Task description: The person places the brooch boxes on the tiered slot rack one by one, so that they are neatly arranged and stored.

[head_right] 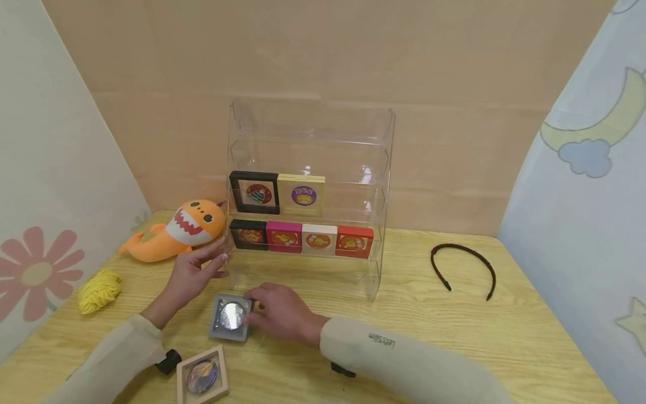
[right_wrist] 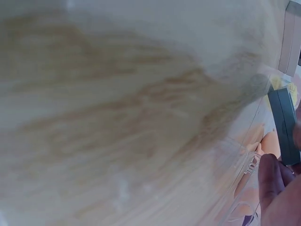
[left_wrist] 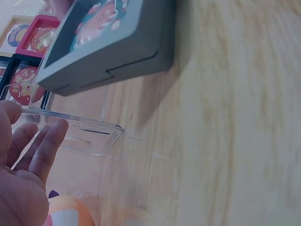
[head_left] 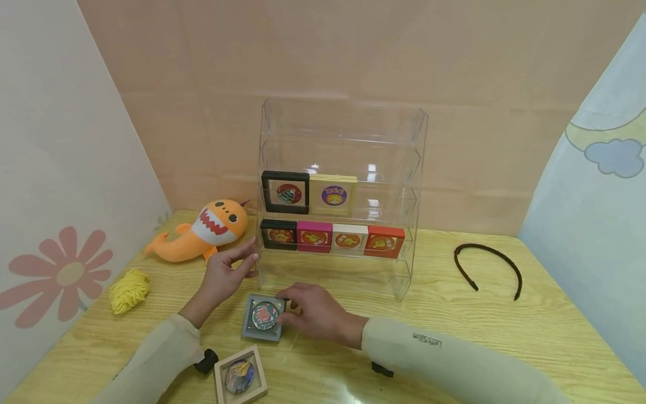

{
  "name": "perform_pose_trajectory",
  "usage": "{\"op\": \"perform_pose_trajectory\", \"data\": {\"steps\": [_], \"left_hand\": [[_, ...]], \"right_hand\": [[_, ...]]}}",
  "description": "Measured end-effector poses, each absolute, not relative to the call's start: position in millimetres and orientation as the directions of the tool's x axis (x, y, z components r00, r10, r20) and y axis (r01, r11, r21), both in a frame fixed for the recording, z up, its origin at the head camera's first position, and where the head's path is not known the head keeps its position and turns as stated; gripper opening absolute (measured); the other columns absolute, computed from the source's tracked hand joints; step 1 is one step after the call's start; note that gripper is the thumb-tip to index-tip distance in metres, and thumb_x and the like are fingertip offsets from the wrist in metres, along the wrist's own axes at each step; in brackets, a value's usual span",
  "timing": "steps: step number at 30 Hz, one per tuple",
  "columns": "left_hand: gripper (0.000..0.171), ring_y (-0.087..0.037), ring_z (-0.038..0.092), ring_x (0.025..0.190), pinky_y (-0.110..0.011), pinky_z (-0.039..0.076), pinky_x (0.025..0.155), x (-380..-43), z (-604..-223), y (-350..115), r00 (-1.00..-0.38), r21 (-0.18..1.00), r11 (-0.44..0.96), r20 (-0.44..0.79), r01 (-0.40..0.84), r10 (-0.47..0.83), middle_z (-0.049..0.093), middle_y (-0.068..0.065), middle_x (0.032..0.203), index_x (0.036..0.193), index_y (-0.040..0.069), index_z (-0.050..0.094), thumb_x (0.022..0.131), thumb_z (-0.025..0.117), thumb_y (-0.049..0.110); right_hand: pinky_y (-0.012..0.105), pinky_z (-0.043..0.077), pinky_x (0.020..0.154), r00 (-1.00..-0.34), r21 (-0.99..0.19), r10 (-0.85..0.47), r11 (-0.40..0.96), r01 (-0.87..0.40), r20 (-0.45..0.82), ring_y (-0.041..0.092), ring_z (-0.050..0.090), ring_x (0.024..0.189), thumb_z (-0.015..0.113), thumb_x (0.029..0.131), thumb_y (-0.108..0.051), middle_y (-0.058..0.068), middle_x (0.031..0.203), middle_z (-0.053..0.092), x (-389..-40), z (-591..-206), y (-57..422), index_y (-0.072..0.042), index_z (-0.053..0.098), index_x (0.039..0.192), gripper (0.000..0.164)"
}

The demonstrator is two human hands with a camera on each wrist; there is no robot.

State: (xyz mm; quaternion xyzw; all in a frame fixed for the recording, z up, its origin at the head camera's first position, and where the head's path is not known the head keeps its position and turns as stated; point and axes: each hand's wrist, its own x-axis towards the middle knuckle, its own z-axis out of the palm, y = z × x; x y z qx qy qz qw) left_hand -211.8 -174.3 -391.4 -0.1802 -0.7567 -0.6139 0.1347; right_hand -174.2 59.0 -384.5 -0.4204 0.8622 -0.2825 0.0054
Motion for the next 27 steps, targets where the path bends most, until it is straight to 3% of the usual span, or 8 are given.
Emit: {"op": "perform_pose_trajectory", "data": {"steps": [10, 20, 27], "left_hand": [[0.037, -0.006, 0.062, 0.092, -0.034, 0.058, 0.060, -213, -396, -175, -0.885, 0.870, 0.161, 0.454, 0.466, 0.104, 0.060, -0.025, 0.117, 0.128, -0.004, 0.056, 0.092, 0.061, 0.001], [0.037, -0.007, 0.063, 0.092, -0.035, 0.058, 0.060, -212, -395, -174, -0.889, 0.877, 0.150, 0.449, 0.457, 0.087, 0.058, -0.026, 0.119, 0.128, -0.005, 0.056, 0.091, 0.060, -0.001], [0.037, -0.007, 0.062, 0.092, -0.035, 0.058, 0.060, -213, -396, -175, -0.894, 0.880, 0.159, 0.440, 0.448, 0.083, 0.059, -0.025, 0.118, 0.127, -0.004, 0.056, 0.091, 0.061, -0.001]], "right_hand": [[0.009, 0.049, 0.065, -0.596, -0.585, -0.694, 0.305, -0.751, 0.403, -0.003, 0.057, 0.078, 0.067, 0.089, -0.018, 0.001, 0.094, 0.068, -172, -387, 66, -0.004, 0.069, 0.112, 0.027], [0.013, 0.052, 0.066, -0.632, -0.631, -0.634, 0.280, -0.724, 0.445, 0.000, 0.060, 0.082, 0.067, 0.089, -0.013, 0.000, 0.098, 0.068, -172, -387, 77, -0.005, 0.072, 0.107, 0.020], [0.012, 0.051, 0.063, -0.598, -0.585, -0.608, 0.254, -0.770, 0.523, 0.002, 0.062, 0.083, 0.069, 0.087, -0.008, 0.002, 0.097, 0.069, -178, -390, 85, -0.003, 0.073, 0.103, 0.017]]}}
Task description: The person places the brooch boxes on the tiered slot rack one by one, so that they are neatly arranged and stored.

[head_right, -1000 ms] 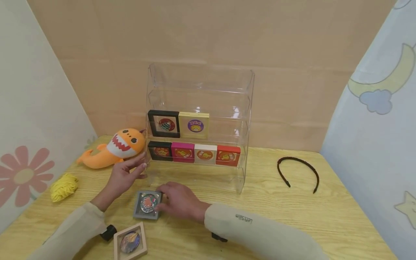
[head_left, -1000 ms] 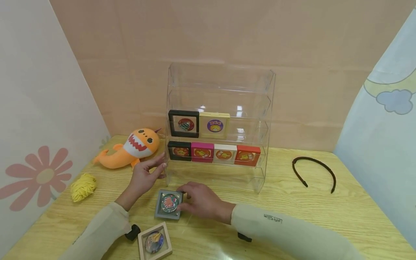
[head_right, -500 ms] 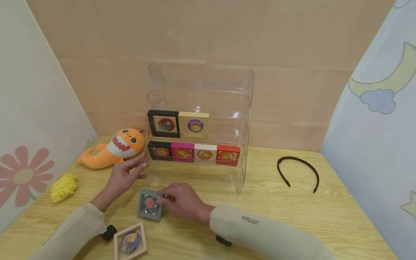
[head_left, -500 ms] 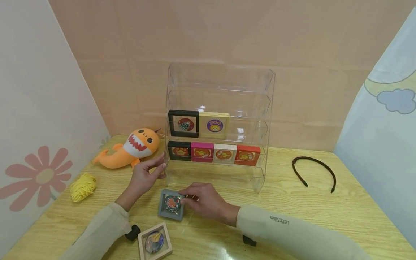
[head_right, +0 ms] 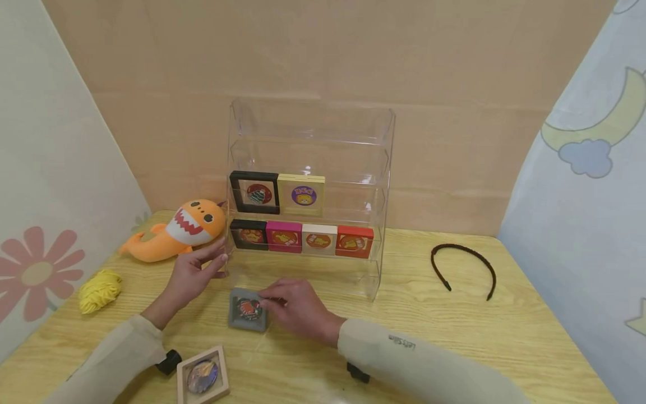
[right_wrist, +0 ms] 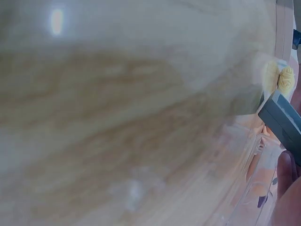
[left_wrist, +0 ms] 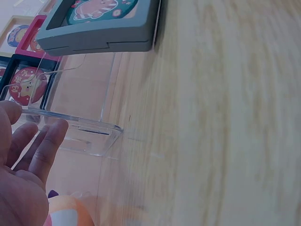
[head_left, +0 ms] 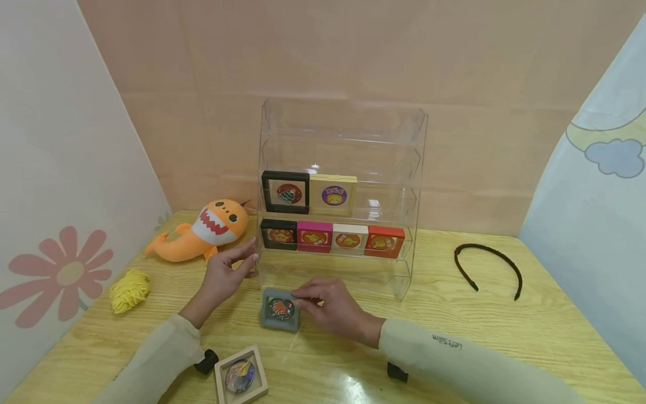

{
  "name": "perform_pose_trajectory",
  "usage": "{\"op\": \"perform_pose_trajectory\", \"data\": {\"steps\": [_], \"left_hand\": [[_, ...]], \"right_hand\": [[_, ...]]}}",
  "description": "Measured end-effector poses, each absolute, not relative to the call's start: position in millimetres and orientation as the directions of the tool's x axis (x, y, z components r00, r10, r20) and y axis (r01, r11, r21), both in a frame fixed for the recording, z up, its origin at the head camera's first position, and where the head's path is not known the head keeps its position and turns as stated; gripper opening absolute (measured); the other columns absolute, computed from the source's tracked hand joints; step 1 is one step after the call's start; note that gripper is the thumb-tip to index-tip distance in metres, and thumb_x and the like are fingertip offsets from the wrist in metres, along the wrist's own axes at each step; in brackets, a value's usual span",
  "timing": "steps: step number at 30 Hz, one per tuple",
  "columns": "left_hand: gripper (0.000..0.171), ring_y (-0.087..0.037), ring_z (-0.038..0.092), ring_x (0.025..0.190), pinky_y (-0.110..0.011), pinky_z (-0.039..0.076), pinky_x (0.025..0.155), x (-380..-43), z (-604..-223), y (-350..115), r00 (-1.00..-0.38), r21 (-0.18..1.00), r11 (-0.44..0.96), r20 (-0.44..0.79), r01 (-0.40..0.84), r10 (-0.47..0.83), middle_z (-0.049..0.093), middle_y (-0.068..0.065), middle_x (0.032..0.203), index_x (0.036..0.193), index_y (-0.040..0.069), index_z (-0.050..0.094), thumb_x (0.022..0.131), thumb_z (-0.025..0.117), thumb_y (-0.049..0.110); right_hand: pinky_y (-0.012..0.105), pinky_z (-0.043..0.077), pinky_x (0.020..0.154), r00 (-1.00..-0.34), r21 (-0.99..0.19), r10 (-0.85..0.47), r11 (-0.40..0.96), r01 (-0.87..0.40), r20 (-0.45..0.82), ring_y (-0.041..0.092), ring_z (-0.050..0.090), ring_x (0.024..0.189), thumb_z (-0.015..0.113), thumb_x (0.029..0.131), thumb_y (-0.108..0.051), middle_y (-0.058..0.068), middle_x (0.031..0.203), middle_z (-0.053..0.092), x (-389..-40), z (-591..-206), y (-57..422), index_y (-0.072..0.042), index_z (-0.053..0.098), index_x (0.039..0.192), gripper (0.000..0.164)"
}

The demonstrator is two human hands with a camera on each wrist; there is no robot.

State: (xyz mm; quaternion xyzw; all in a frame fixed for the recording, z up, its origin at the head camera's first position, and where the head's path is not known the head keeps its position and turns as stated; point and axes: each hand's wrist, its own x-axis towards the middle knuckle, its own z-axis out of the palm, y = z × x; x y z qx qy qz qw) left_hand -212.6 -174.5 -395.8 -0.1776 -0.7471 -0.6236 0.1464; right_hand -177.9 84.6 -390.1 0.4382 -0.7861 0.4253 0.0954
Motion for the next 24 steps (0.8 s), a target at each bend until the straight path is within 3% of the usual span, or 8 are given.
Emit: {"op": "perform_pose_trajectory", "data": {"steps": [6, 18, 24], "left_hand": [[0.038, -0.006, 0.062, 0.093, -0.035, 0.058, 0.060, -214, -396, -175, -0.901, 0.886, 0.165, 0.426, 0.434, 0.084, 0.059, -0.025, 0.118, 0.128, -0.004, 0.056, 0.091, 0.061, 0.000], [0.039, -0.005, 0.062, 0.093, -0.035, 0.058, 0.060, -213, -395, -175, -0.900, 0.883, 0.175, 0.426, 0.436, 0.091, 0.060, -0.022, 0.120, 0.129, -0.002, 0.056, 0.091, 0.061, 0.000], [0.039, -0.005, 0.063, 0.092, -0.034, 0.058, 0.060, -212, -397, -176, -0.895, 0.878, 0.176, 0.434, 0.446, 0.102, 0.060, -0.023, 0.117, 0.129, -0.002, 0.055, 0.091, 0.061, -0.001]], "right_hand": [[0.014, 0.053, 0.068, -0.556, -0.526, -0.593, 0.246, -0.814, 0.583, 0.006, 0.064, 0.085, 0.070, 0.086, -0.004, 0.004, 0.096, 0.069, -184, -388, 91, -0.001, 0.073, 0.101, 0.015], [0.013, 0.053, 0.065, -0.491, -0.389, -0.485, 0.302, -0.870, 0.724, 0.010, 0.065, 0.076, 0.072, 0.082, 0.001, 0.009, 0.093, 0.069, -205, -354, 97, 0.002, 0.073, 0.097, 0.015], [0.014, 0.053, 0.067, -0.502, -0.374, -0.455, 0.346, -0.861, 0.735, 0.012, 0.065, 0.078, 0.071, 0.084, 0.000, 0.009, 0.095, 0.068, -209, -346, 95, 0.001, 0.073, 0.099, 0.015]]}}
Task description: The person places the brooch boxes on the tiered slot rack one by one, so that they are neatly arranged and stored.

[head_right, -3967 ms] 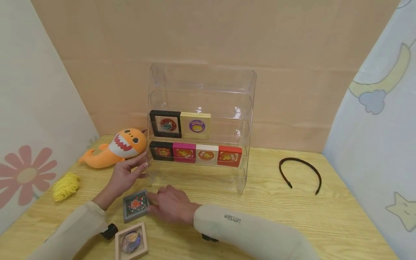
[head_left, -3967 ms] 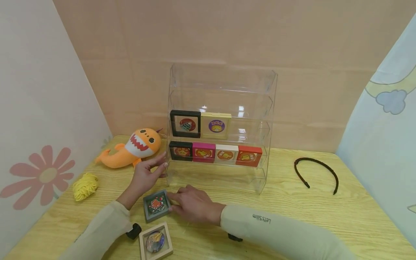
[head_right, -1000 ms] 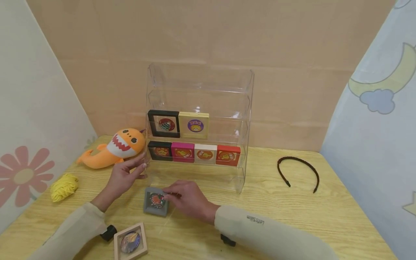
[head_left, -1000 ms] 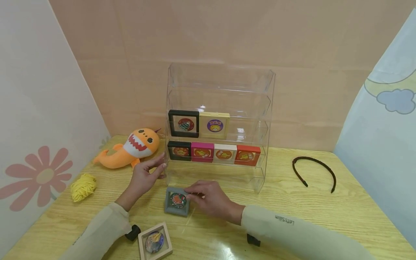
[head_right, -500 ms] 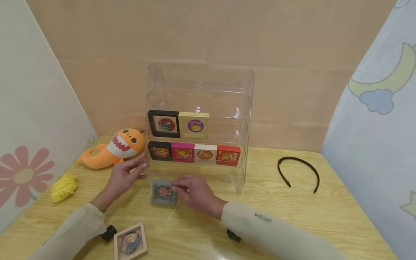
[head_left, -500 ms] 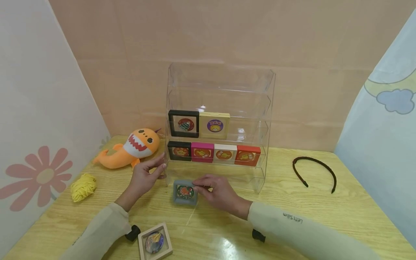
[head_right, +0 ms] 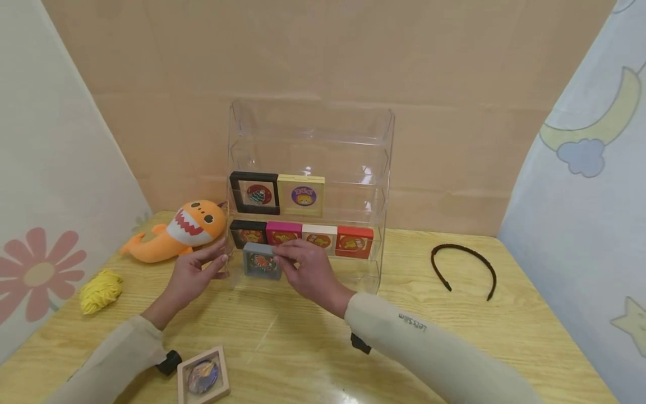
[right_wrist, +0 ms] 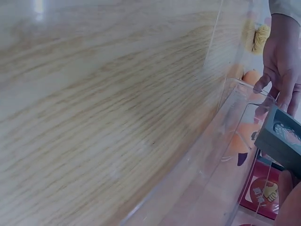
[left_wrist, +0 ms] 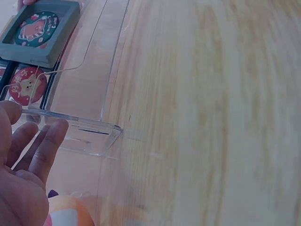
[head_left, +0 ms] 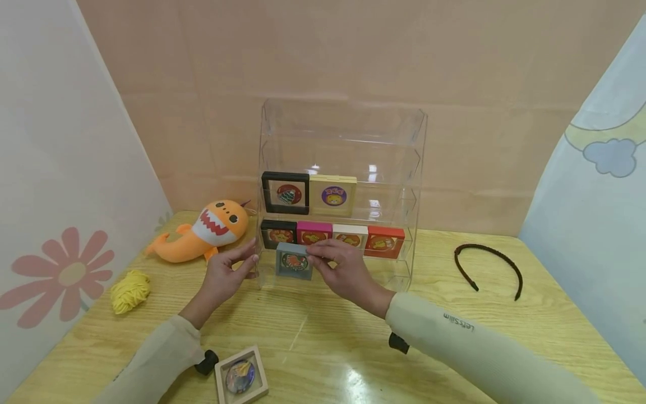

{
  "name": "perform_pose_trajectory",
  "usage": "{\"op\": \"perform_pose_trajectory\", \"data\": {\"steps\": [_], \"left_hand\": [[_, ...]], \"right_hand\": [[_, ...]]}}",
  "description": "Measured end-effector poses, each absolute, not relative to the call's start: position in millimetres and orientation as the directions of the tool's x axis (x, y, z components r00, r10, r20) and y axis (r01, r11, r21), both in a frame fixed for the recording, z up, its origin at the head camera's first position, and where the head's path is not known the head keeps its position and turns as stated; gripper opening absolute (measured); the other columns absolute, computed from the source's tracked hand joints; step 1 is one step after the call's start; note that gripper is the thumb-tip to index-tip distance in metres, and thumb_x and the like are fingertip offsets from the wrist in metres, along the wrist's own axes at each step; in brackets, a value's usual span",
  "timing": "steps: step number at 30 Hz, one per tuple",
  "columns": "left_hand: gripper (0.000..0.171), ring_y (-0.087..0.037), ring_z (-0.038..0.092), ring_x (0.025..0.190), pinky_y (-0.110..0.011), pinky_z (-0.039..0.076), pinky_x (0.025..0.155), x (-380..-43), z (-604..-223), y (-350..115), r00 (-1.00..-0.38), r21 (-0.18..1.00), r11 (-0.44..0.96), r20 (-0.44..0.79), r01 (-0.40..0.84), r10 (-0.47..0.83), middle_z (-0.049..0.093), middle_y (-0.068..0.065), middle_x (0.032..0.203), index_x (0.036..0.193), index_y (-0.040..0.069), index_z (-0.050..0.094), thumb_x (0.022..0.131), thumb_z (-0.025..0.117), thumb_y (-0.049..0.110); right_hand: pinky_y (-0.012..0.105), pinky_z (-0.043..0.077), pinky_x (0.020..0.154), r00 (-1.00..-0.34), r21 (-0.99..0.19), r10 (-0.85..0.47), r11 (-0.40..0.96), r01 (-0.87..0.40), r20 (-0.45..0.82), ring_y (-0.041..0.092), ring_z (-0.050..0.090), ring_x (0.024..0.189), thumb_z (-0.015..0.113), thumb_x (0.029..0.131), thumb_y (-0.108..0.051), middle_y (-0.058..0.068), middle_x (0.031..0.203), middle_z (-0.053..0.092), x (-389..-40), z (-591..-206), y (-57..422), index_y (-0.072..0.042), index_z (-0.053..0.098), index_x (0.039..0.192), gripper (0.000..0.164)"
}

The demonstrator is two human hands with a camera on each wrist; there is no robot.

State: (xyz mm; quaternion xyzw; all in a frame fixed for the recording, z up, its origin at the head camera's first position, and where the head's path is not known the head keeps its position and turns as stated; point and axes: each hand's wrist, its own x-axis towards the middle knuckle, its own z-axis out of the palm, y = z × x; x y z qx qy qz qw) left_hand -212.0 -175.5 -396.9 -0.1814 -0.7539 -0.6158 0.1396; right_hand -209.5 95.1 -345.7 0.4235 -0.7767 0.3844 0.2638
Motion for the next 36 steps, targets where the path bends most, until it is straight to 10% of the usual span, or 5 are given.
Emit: {"op": "perform_pose_trajectory", "data": {"steps": [36], "left_hand": [[0.039, -0.009, 0.062, 0.093, -0.036, 0.058, 0.060, -211, -395, -175, -0.906, 0.888, 0.178, 0.414, 0.424, 0.094, 0.061, -0.024, 0.116, 0.130, -0.002, 0.055, 0.091, 0.060, -0.002]], "right_hand": [[0.014, 0.053, 0.067, -0.518, -0.365, -0.427, 0.392, -0.844, 0.741, 0.014, 0.066, 0.080, 0.072, 0.082, 0.001, 0.010, 0.097, 0.068, -221, -366, 65, 0.000, 0.073, 0.096, 0.014]]}}
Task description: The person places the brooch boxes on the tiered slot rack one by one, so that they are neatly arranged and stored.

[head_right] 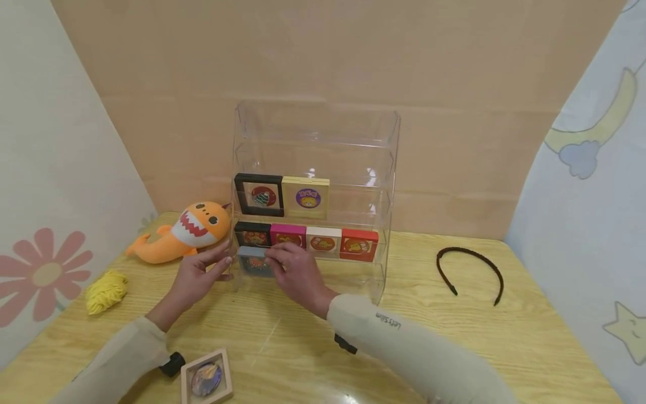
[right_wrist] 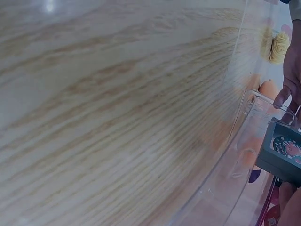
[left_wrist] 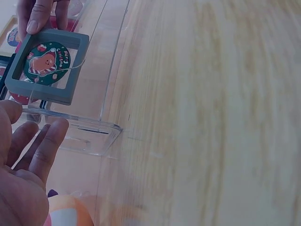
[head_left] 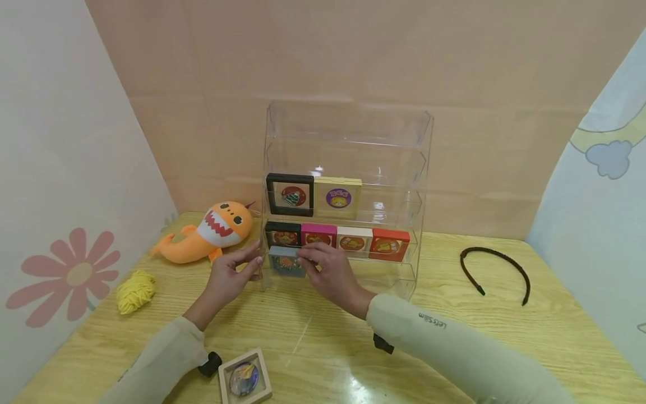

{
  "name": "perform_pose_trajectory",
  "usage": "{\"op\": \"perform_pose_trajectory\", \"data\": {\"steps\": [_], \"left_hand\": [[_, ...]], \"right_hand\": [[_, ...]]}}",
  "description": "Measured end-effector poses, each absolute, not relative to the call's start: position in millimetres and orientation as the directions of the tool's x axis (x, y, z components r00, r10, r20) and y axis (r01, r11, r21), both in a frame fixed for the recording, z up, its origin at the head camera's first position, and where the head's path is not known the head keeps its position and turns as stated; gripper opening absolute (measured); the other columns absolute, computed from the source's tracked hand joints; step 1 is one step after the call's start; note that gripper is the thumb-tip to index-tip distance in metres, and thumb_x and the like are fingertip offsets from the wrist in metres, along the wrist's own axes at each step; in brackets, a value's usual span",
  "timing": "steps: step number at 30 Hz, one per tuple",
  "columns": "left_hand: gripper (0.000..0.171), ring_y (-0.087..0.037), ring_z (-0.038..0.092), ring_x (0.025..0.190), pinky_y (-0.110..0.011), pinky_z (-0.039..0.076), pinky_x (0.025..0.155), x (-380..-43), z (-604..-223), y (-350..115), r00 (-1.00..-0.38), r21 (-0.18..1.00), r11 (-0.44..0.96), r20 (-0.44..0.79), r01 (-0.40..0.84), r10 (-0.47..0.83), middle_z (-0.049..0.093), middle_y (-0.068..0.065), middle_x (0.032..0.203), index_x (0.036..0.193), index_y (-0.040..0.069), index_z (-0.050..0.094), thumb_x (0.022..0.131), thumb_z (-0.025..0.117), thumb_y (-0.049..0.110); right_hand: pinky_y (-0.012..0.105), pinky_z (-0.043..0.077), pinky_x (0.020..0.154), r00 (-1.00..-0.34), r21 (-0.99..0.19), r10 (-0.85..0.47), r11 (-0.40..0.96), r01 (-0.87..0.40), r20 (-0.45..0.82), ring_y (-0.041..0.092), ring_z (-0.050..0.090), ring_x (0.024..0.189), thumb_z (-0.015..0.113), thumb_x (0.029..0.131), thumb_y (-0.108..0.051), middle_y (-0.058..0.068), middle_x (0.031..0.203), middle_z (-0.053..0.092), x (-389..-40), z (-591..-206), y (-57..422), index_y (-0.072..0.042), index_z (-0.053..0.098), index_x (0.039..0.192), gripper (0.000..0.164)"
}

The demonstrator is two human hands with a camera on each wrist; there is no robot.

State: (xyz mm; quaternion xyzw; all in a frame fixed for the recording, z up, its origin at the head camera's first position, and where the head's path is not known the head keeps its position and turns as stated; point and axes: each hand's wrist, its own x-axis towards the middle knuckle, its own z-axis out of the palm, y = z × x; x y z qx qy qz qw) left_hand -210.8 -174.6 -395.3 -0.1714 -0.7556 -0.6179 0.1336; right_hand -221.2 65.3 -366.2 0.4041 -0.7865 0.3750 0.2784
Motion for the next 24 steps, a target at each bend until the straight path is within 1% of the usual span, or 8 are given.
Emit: {"op": "perform_pose_trajectory", "data": {"steps": [4, 11, 19, 24], "left_hand": [[0.039, -0.008, 0.062, 0.093, -0.037, 0.058, 0.060, -211, -396, -174, -0.898, 0.881, 0.174, 0.428, 0.439, 0.101, 0.061, -0.024, 0.115, 0.130, -0.003, 0.054, 0.091, 0.060, -0.003], [0.039, -0.008, 0.062, 0.092, -0.035, 0.058, 0.060, -211, -396, -174, -0.899, 0.882, 0.175, 0.428, 0.439, 0.097, 0.062, -0.025, 0.114, 0.129, -0.003, 0.055, 0.090, 0.061, -0.002], [0.039, -0.007, 0.062, 0.090, -0.038, 0.058, 0.059, -213, -398, -175, -0.901, 0.884, 0.176, 0.424, 0.434, 0.093, 0.061, -0.028, 0.112, 0.128, -0.007, 0.054, 0.089, 0.059, -0.009], [0.038, -0.005, 0.062, 0.091, -0.035, 0.058, 0.059, -212, -396, -174, -0.897, 0.880, 0.174, 0.432, 0.443, 0.099, 0.060, -0.028, 0.113, 0.128, -0.007, 0.054, 0.090, 0.058, -0.008]], "right_hand": [[0.015, 0.053, 0.068, -0.533, -0.366, -0.436, 0.412, -0.834, 0.725, 0.014, 0.066, 0.082, 0.073, 0.082, 0.001, 0.009, 0.098, 0.068, -220, -369, 64, -0.002, 0.073, 0.096, 0.014], [0.018, 0.054, 0.073, -0.546, -0.369, -0.443, 0.426, -0.826, 0.711, 0.015, 0.065, 0.089, 0.073, 0.082, -0.001, 0.008, 0.098, 0.068, -220, -375, 61, -0.002, 0.074, 0.096, 0.014], [0.014, 0.053, 0.069, -0.535, -0.374, -0.452, 0.400, -0.837, 0.714, 0.014, 0.064, 0.086, 0.072, 0.083, -0.001, 0.006, 0.097, 0.068, -219, -380, 58, -0.002, 0.073, 0.095, 0.012], [0.014, 0.052, 0.071, -0.552, -0.386, -0.453, 0.411, -0.826, 0.700, 0.012, 0.064, 0.087, 0.071, 0.083, 0.000, 0.005, 0.097, 0.068, -219, -381, 57, -0.003, 0.074, 0.094, 0.011]]}}
